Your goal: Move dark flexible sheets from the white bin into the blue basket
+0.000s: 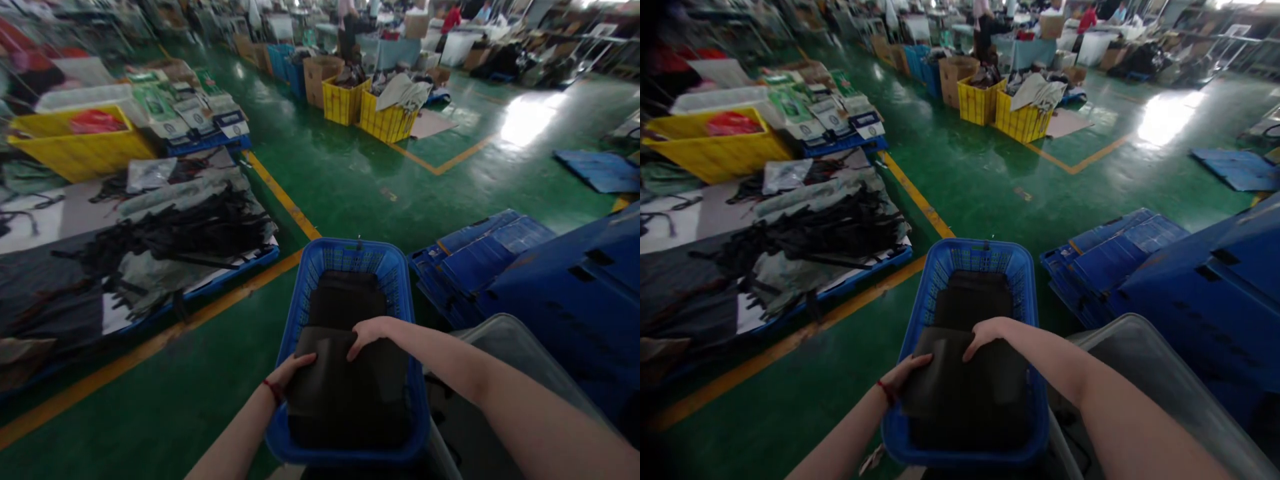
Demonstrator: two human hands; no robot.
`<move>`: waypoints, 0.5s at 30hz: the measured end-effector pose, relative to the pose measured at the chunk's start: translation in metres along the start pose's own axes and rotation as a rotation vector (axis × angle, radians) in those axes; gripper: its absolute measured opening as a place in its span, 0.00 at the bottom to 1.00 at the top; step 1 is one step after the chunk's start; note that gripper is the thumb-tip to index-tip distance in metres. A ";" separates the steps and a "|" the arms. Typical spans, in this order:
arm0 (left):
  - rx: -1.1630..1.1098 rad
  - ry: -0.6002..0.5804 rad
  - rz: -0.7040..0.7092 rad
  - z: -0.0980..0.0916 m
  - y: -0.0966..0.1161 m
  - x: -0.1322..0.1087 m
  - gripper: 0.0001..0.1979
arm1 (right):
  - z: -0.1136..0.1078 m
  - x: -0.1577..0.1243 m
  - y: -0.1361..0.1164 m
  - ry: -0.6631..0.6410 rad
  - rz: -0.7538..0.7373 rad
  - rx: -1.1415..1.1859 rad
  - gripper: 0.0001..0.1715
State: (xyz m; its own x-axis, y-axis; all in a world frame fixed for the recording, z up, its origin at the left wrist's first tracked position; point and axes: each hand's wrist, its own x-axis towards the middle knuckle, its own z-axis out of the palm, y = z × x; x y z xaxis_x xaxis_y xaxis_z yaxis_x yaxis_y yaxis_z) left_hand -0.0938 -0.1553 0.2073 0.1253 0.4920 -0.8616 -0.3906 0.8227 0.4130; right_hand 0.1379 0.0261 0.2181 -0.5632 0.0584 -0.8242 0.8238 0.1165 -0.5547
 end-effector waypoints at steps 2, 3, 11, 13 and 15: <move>0.022 0.015 -0.003 -0.015 0.009 0.028 0.36 | -0.011 0.026 0.000 0.004 -0.005 -0.010 0.44; 0.033 0.014 -0.005 -0.022 0.012 0.042 0.36 | -0.014 0.038 0.002 0.000 -0.006 -0.005 0.43; 0.075 -0.057 -0.038 -0.049 0.012 0.104 0.34 | -0.027 0.083 0.064 -0.109 0.165 0.080 0.54; 0.061 -0.038 -0.042 -0.049 0.009 0.108 0.34 | -0.033 0.083 0.091 -0.113 0.228 0.086 0.54; 0.046 -0.032 -0.042 -0.049 0.007 0.111 0.34 | -0.037 0.078 0.116 -0.120 0.271 0.117 0.51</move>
State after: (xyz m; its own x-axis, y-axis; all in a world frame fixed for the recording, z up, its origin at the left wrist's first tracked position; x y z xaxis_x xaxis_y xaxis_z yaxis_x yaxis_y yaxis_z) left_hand -0.1270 -0.1089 0.1002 0.1701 0.4646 -0.8690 -0.3423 0.8548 0.3900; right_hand 0.1872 0.0808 0.0935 -0.3165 -0.0463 -0.9475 0.9485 -0.0031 -0.3167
